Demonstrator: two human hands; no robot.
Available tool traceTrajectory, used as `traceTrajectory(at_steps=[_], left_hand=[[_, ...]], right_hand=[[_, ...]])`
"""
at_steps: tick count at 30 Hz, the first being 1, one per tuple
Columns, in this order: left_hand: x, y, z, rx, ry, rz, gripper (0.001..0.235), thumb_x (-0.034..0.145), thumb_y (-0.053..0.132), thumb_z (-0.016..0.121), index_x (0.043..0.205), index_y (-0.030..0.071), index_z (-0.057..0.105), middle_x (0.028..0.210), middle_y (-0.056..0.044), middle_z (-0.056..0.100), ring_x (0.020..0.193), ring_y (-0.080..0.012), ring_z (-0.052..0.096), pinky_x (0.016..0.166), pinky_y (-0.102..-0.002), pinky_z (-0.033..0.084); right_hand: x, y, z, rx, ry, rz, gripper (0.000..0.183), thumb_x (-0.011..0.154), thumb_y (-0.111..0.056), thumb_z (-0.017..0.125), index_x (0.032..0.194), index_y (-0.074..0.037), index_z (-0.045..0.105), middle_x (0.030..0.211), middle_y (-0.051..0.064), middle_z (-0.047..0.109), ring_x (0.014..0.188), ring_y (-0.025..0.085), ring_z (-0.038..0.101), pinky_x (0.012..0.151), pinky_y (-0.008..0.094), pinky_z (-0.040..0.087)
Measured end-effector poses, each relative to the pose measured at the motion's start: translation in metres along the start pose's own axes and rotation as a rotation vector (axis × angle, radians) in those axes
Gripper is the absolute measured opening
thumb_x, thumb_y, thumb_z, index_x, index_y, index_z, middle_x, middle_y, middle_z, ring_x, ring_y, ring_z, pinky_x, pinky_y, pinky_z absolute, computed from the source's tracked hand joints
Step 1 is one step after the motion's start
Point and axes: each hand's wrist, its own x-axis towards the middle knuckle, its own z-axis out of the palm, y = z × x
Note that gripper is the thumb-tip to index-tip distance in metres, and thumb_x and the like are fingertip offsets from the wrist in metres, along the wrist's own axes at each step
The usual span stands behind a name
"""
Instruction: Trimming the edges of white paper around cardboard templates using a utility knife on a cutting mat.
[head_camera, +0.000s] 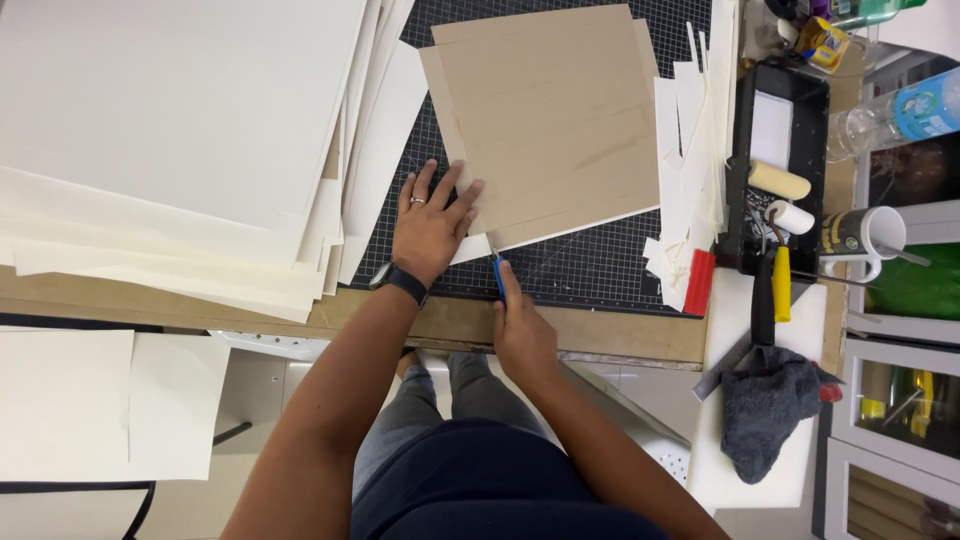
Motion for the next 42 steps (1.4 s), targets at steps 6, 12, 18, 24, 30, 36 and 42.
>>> traceTrajectory(at_steps=[6,12,18,24,30,36,42], left_hand=[[-0.001,0.001,-0.005,0.009,-0.029,0.005,0.044,0.108,0.053,0.047,0.150,0.040,0.053,0.164,0.004,0.037,0.156,-0.0310,0.016,0.127,-0.054,0.011],[0.000,0.000,-0.003,0.015,-0.043,0.007,0.045,0.108,0.054,0.045,0.151,0.039,0.052,0.165,0.003,0.036,0.156,-0.0319,0.015,0.127,-0.054,0.011],[0.000,0.000,-0.004,0.002,-0.050,0.014,0.045,0.109,0.052,0.044,0.151,0.038,0.052,0.166,0.003,0.034,0.157,-0.0323,0.014,0.127,-0.054,0.009],[0.000,-0.002,0.002,-0.008,-0.011,0.032,0.046,0.109,0.052,0.046,0.152,0.037,0.052,0.165,0.000,0.036,0.156,-0.0344,0.015,0.126,-0.056,0.010],[-0.001,-0.002,0.004,0.007,0.007,0.028,0.045,0.109,0.053,0.045,0.151,0.037,0.053,0.165,0.001,0.036,0.156,-0.0332,0.014,0.126,-0.055,0.010],[-0.001,-0.002,0.005,0.010,0.009,0.029,0.045,0.110,0.053,0.044,0.151,0.037,0.053,0.164,0.001,0.037,0.156,-0.0326,0.014,0.126,-0.055,0.009],[-0.001,-0.003,0.010,0.017,0.033,0.040,0.045,0.109,0.052,0.047,0.150,0.037,0.054,0.163,0.000,0.038,0.156,-0.0332,0.014,0.126,-0.056,0.010]], right_hand=[[0.000,-0.008,0.012,-0.072,0.046,0.042,0.062,0.110,-0.020,0.034,0.167,-0.019,0.008,0.116,0.024,0.065,0.083,0.039,0.075,0.062,0.048,0.059],[0.004,-0.003,0.025,-0.112,0.042,0.069,0.064,0.110,-0.022,0.034,0.167,-0.019,0.004,0.112,0.020,0.063,0.076,0.035,0.074,0.059,0.045,0.059],[0.005,-0.007,0.026,-0.156,0.037,0.070,0.064,0.110,-0.020,0.035,0.167,-0.017,0.005,0.110,0.020,0.062,0.074,0.034,0.074,0.057,0.044,0.059],[0.013,-0.014,-0.004,-0.283,-0.145,0.088,0.065,0.110,-0.020,0.032,0.168,-0.018,0.002,0.112,0.023,0.064,0.074,0.032,0.074,0.055,0.041,0.057],[0.014,-0.013,-0.016,-0.339,-0.207,0.085,0.065,0.110,-0.021,0.033,0.168,-0.019,0.004,0.110,0.026,0.066,0.069,0.029,0.074,0.050,0.038,0.055],[-0.005,-0.015,-0.023,-0.359,-0.249,0.065,0.066,0.110,-0.018,0.035,0.168,-0.014,0.004,0.107,0.026,0.067,0.069,0.028,0.074,0.051,0.037,0.054],[-0.025,0.000,-0.013,-0.273,-0.197,0.042,0.064,0.110,-0.018,0.035,0.168,-0.013,0.008,0.105,0.026,0.068,0.067,0.030,0.073,0.049,0.037,0.053]])
